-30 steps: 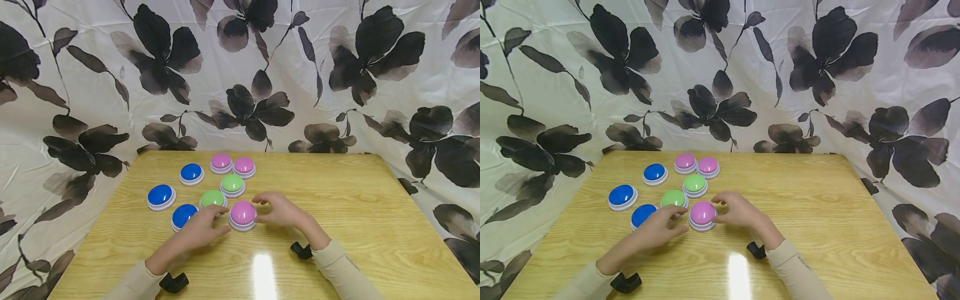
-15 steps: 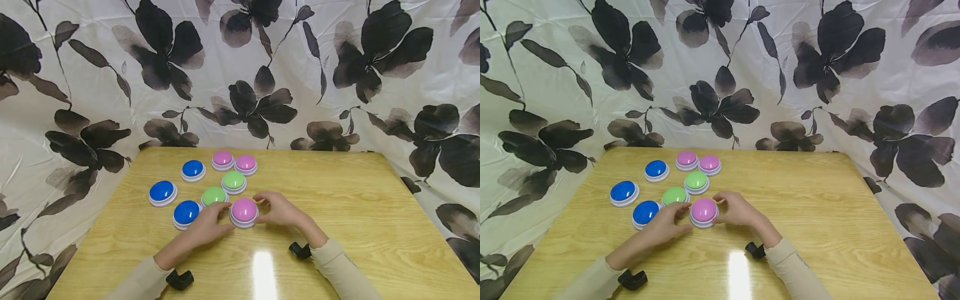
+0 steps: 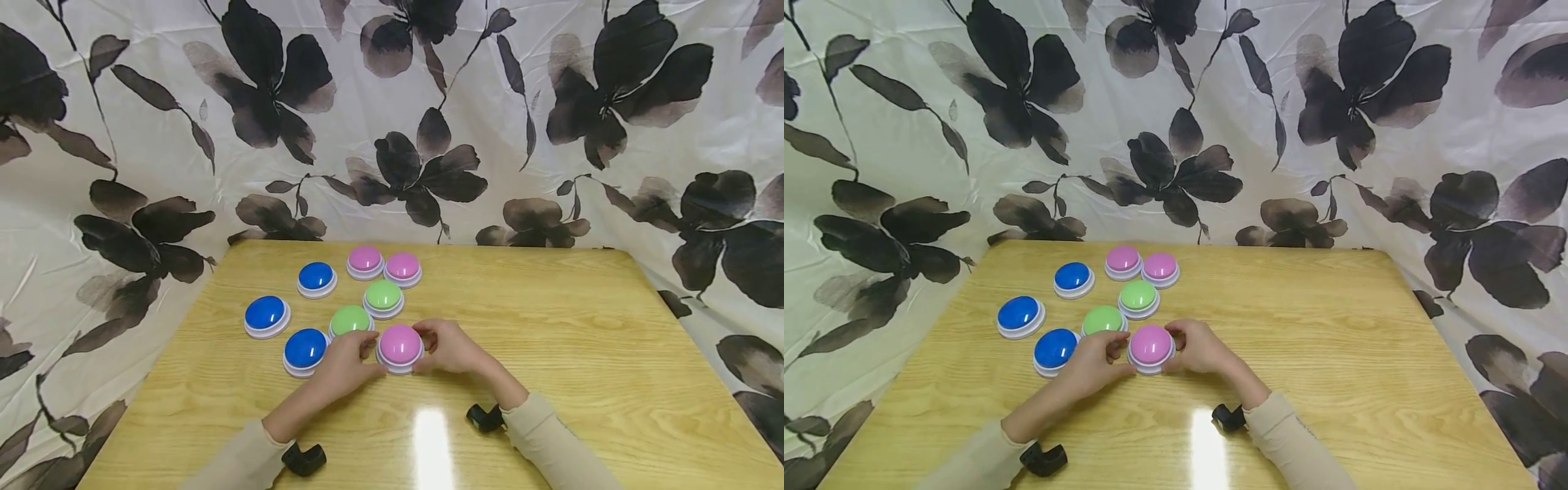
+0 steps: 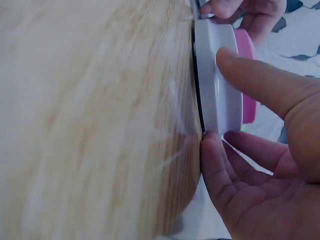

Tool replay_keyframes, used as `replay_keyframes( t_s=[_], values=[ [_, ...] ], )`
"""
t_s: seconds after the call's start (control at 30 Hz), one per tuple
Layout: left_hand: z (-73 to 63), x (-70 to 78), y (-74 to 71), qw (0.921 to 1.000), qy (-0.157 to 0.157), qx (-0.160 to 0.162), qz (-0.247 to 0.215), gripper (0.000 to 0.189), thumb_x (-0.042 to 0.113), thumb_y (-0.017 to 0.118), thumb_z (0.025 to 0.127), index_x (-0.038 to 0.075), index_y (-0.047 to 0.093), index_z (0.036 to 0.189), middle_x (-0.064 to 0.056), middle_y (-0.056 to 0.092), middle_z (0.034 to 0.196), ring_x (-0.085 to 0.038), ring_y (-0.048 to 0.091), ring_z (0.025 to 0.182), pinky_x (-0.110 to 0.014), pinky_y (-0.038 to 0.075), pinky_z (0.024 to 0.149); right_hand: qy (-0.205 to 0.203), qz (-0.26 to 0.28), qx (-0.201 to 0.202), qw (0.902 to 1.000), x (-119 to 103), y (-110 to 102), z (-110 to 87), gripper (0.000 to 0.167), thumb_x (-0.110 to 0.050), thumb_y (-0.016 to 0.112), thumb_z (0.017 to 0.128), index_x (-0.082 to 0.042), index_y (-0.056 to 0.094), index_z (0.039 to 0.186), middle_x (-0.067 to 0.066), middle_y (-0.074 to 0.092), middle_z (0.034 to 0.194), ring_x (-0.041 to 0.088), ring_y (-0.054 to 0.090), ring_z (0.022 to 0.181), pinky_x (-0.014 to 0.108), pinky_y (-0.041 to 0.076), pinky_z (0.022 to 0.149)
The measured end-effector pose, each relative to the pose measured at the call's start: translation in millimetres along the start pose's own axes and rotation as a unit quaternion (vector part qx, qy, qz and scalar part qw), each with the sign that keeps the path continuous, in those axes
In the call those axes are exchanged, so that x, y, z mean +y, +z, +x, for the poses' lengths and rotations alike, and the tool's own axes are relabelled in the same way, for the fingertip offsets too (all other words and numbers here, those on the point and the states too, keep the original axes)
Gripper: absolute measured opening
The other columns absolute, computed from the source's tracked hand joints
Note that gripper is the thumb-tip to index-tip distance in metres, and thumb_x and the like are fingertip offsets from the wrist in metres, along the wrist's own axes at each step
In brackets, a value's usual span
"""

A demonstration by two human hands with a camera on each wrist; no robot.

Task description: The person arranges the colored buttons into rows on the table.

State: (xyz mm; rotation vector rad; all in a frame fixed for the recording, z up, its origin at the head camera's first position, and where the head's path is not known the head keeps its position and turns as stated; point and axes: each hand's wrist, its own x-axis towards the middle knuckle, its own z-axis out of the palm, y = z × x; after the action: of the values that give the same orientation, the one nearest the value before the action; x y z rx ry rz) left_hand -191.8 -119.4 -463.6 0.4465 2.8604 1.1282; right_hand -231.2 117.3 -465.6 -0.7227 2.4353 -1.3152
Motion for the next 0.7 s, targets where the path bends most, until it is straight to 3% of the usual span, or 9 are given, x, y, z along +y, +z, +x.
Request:
replay_keyframes(
  t_s=[0.17, 0.37, 0.7],
  values=[
    [2.4, 1.7, 1.6, 0.9997, 0.008, 0.020, 0.012, 0.061, 0.026, 0.087, 0.073, 0.000, 0.064, 0.122, -0.003, 0.056, 0.076, -0.011, 0.050, 0.063, -0.026, 0.043, 0.055, -0.013, -0.004, 0.016, 0.9998, -1, 2, 4.8, 0.065, -0.006, 0.088, 0.067, 0.003, 0.060, 0.125, 0.005, 0.064, 0.105, 0.016, 0.059, 0.084, 0.027, 0.053, 0.072],
    [1.2, 2.4, 3.9, 0.9997, -0.009, 0.025, 0.003, 0.064, 0.026, 0.088, 0.072, -0.003, 0.062, 0.123, -0.003, 0.055, 0.080, -0.012, 0.050, 0.067, -0.025, 0.044, 0.056, -0.009, -0.003, 0.020, 0.9998, -2, 5, 6.1, 0.064, -0.006, 0.089, 0.065, 0.002, 0.061, 0.122, 0.006, 0.064, 0.103, 0.016, 0.058, 0.082, 0.027, 0.052, 0.069],
    [-0.8, 0.9, 13.6, 0.9973, 0.005, 0.022, -0.071, 0.064, 0.025, 0.087, 0.073, -0.002, 0.060, 0.125, -0.003, 0.057, 0.097, -0.016, 0.056, 0.084, -0.026, 0.053, 0.071, -0.005, 0.016, 0.023, 0.9996, -3, -3, -4.1, 0.064, -0.005, 0.091, 0.062, 0.003, 0.062, 0.119, 0.009, 0.063, 0.106, 0.019, 0.059, 0.080, 0.027, 0.053, 0.070]
  ],
)
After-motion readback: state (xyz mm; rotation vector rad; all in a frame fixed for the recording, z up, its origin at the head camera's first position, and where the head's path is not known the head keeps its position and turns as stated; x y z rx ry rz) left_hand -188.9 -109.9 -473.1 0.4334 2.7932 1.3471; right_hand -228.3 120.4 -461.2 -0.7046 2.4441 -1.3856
